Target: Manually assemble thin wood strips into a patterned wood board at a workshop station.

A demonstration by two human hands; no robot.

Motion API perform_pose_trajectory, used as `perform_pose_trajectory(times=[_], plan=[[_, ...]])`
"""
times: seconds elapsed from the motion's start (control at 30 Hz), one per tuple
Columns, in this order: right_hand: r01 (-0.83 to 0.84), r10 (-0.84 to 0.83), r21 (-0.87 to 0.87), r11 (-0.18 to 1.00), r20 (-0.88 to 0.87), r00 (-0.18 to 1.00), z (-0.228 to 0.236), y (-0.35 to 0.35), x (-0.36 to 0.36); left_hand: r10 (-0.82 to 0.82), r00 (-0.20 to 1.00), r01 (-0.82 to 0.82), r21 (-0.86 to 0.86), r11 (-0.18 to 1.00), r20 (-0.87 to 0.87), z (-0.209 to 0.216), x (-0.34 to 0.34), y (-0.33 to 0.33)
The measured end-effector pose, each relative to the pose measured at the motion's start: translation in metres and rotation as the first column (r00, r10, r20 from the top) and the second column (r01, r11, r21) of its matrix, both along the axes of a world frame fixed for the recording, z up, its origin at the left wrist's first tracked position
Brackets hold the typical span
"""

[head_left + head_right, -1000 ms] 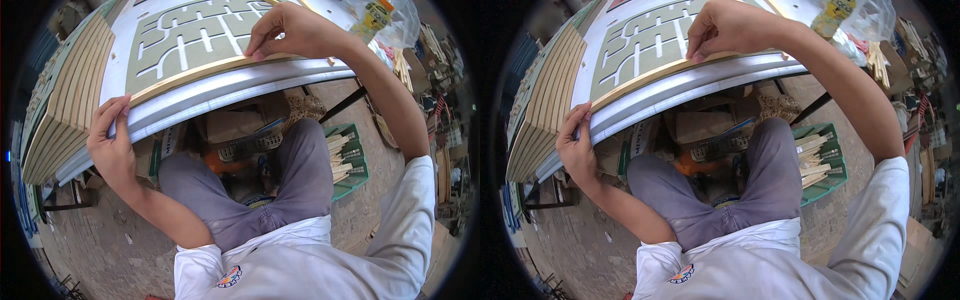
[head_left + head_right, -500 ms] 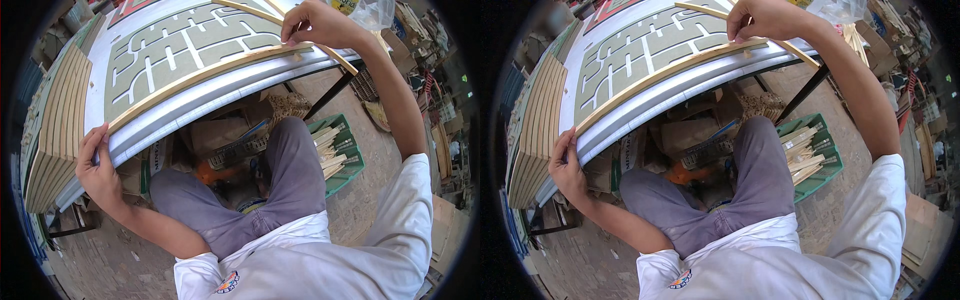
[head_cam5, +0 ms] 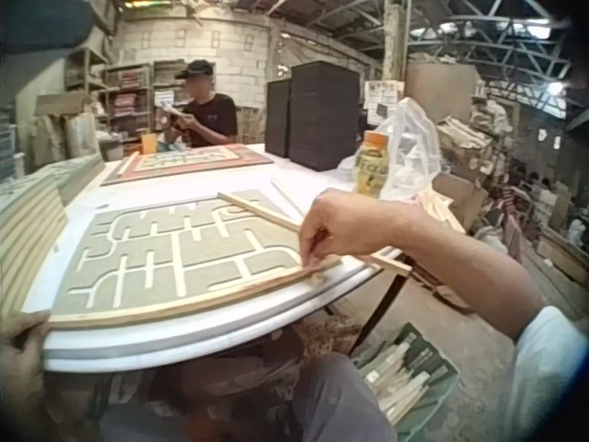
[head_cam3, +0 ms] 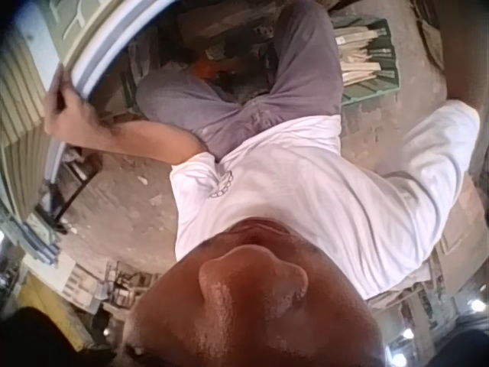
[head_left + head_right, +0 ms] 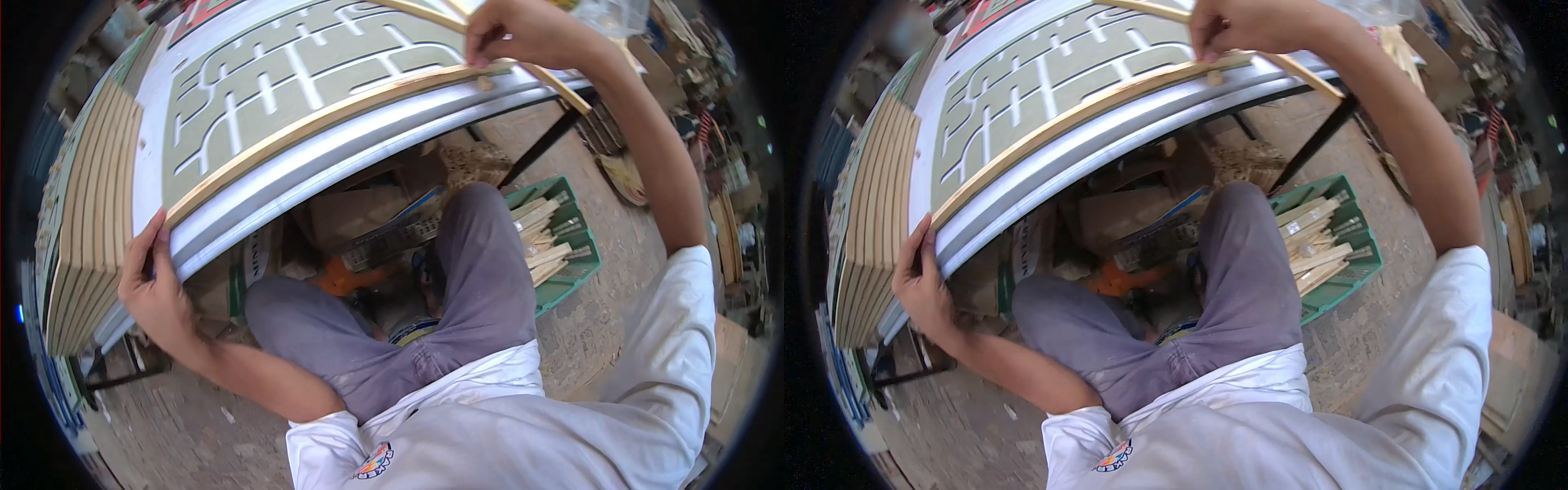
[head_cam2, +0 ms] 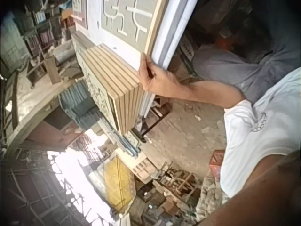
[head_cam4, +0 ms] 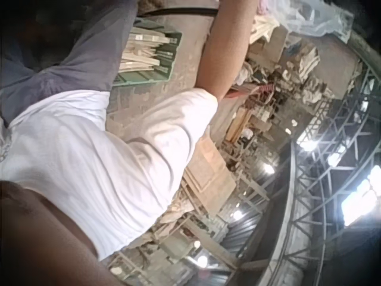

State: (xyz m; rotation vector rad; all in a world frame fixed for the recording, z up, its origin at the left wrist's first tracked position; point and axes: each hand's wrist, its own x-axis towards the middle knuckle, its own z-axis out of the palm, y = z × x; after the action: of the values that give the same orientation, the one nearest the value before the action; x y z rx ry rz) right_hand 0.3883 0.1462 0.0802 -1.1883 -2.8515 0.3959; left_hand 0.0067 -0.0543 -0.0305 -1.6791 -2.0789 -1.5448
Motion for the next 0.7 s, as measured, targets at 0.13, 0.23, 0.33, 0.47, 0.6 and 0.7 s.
perform_pose_trajectory(times=[0.13, 0.23, 0.33, 0.47, 0.6, 0.7], plan=[[-0.064, 0.07, 0.09, 0.994, -0.06, 0.996, -0.013, 0.005, 0.015, -0.035, 0.994, 0.027, 0.081, 0.996, 0.1, -0.005, 0.003, 0.007], [-0.066, 0.07, 0.063, 0.996, -0.052, 0.996, -0.012, 0.002, 0.01, 0.012, 0.988, -0.02, 0.047, 0.999, 0.152, -0.003, 0.006, 0.003], [-0.021, 0.028, 0.092, 0.996, -0.076, 0.997, -0.014, -0.003, 0.003, 0.145, 0.989, -0.143, 0.077, 0.987, -0.023, -0.002, 0.007, -0.004], [0.007, -0.005, 0.025, 1.0, -0.112, 0.994, -0.012, -0.004, 0.0, 0.138, 0.99, -0.138, -0.01, 0.99, -0.026, 0.002, 0.009, -0.012], [0.064, -0.065, -0.012, 0.998, -0.085, 0.994, -0.007, -0.004, -0.005, 0.104, 0.994, -0.106, -0.063, 0.992, -0.035, 0.007, 0.011, -0.014], [0.085, -0.084, 0.006, 0.996, -0.061, 0.995, -0.006, -0.005, -0.004, 0.033, 0.999, -0.033, -0.024, 0.999, -0.032, 0.006, 0.011, -0.007]])
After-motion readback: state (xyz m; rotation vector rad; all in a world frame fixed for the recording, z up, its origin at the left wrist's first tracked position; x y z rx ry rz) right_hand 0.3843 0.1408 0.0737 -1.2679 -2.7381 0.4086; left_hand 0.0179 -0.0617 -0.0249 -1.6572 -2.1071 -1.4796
